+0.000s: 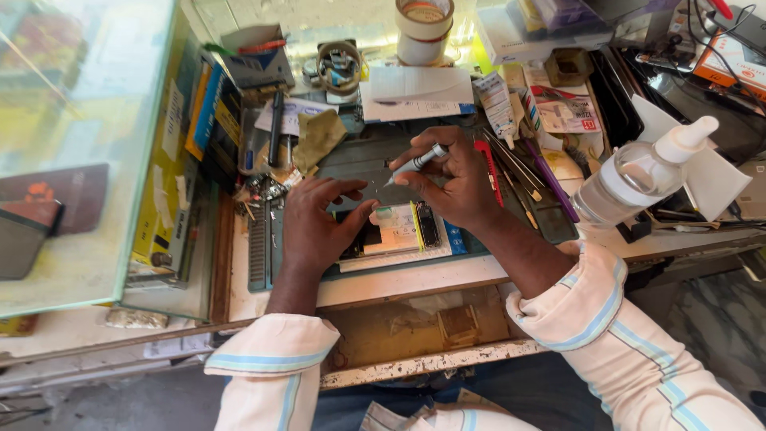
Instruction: The person uses a precision screwdriver and a red utility knife to work on the internal components of a disassembled smartphone. They repeatedly loosen and tighten screws on the motherboard and battery area, and use the knife to pry or adjust parts near the top edge of the device.
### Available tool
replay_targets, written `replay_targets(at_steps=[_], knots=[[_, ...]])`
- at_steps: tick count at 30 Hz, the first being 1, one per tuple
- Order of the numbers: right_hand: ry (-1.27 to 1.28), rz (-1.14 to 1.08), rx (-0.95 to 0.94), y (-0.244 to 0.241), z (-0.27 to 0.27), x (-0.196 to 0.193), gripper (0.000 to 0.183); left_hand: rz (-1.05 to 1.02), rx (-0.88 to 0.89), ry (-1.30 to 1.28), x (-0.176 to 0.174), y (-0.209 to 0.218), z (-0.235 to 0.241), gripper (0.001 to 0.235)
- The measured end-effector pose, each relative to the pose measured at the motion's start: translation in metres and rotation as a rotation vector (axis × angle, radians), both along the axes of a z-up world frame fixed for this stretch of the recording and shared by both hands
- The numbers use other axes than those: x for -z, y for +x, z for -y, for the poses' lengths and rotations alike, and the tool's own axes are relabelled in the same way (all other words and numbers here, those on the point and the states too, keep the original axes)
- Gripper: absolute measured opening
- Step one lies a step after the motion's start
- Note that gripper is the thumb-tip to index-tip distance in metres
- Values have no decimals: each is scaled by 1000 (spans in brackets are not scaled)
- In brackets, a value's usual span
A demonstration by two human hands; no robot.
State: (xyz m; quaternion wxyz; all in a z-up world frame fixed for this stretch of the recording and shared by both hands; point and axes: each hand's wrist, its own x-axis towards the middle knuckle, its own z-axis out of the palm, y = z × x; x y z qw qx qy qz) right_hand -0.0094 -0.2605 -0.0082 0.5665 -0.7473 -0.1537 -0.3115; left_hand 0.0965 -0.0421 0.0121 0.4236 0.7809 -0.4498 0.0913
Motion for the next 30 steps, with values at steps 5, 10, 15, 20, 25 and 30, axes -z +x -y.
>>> replay_targets(at_steps=[5, 10, 15, 20, 25, 30], knots=[[-41, 8, 13, 1, -4, -4, 45, 9, 41, -6, -2, -2, 0, 19], [-77, -16, 6, -1, -4, -2, 44, -9, 39, 9, 2, -1, 1, 14], [-81, -33, -24, -2, -4, -4, 44, 5, 33, 24, 2, -1, 3, 11], [-55, -35, -52, 0, -6, -4, 44, -19, 22, 22, 3, -1, 2, 8], [-7, -40, -64, 0, -5, -5, 43, -51, 20, 8, 3, -1, 2, 7], [34, -38, -84, 0, -4, -6, 42, -122, 14, 22, 3, -1, 2, 9]])
